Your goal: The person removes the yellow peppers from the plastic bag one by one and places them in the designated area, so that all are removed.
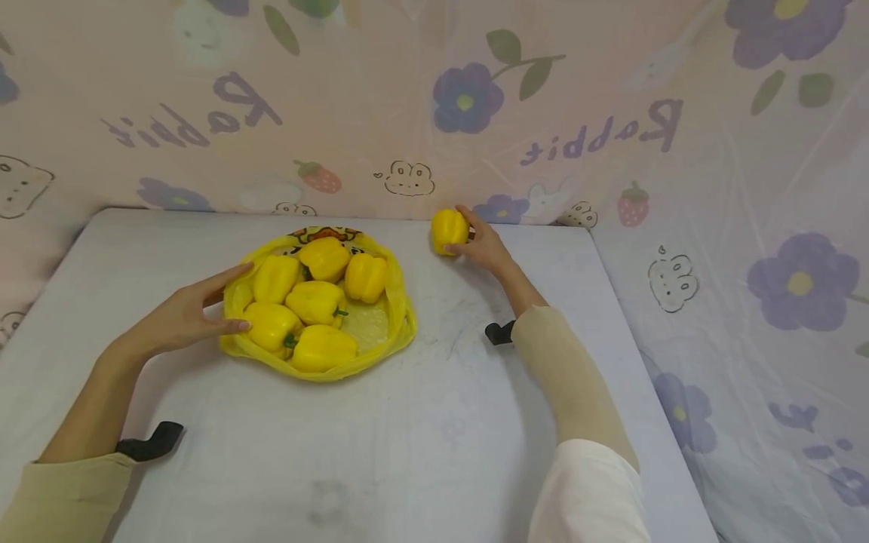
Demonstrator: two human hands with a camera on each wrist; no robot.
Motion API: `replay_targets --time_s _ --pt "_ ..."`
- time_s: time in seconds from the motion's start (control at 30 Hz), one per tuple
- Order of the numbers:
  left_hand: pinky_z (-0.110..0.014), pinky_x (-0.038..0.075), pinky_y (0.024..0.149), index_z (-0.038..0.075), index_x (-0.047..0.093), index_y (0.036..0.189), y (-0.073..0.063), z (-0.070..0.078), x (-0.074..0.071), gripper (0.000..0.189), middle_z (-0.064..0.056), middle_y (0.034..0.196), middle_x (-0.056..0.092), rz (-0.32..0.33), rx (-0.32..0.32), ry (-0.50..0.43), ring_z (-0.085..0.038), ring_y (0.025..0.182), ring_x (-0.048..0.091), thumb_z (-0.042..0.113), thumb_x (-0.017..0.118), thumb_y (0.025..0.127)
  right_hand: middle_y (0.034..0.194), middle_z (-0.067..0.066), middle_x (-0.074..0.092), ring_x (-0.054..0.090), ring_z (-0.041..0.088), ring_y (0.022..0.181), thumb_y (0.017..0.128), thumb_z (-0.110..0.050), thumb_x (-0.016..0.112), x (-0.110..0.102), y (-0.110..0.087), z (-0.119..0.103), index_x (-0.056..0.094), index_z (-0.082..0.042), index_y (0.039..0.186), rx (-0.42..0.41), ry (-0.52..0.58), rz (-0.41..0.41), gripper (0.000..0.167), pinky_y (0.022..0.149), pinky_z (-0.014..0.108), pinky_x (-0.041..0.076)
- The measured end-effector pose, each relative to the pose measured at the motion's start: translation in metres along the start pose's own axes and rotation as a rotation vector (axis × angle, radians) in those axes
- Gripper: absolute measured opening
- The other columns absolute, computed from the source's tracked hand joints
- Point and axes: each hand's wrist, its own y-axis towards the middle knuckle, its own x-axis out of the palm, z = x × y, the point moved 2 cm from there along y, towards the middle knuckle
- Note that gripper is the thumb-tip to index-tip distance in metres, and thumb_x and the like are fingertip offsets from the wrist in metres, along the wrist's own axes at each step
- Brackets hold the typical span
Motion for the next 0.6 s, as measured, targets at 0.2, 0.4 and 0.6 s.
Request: replay_targets --time_s 0.2,0.4,0.6 --pt "-0.067 0.026 0.111 0.022 0.018 0.161 -0.001 0.000 0.000 0.097 -0.018 0.164 0.016 0.003 0.019 -0.011 -0.051 0.140 0.030 0.042 0.077 0.086 0.163 0.016 0.020 0.036 0.040 0.140 0.088 -0.005 0.074 0.001 -0.011 -0.021 0.017 -0.012 0.160 0.023 0.014 -0.054 0.092 0.114 0.051 0.035" --pt "-0.067 0.027 0.111 0.022 0.020 0.160 -0.002 0.001 0.000 0.095 -0.017 0.164 0.018 0.013 0.031 -0.020 -0.050 0.139 0.032 0.039 0.078 0.086 0.162 0.013 0.024 0.038 0.036 0.139 0.088 -0.011 0.076 0.004 -0.001 -0.004 0.015 -0.021 0.161 -0.011 -0.019 -0.032 0.095 0.115 0.049 0.034" --pt "-0.066 0.025 0.112 0.021 0.020 0.160 -0.003 0.002 -0.001 0.095 -0.017 0.164 0.017 0.008 0.044 -0.011 -0.049 0.140 0.031 0.040 0.077 0.087 0.163 0.005 0.023 0.040 0.032 0.139 0.085 -0.016 0.080 0.004 0.004 0.010 0.018 -0.028 0.160 -0.040 -0.057 0.008 0.099 0.115 0.045 0.036"
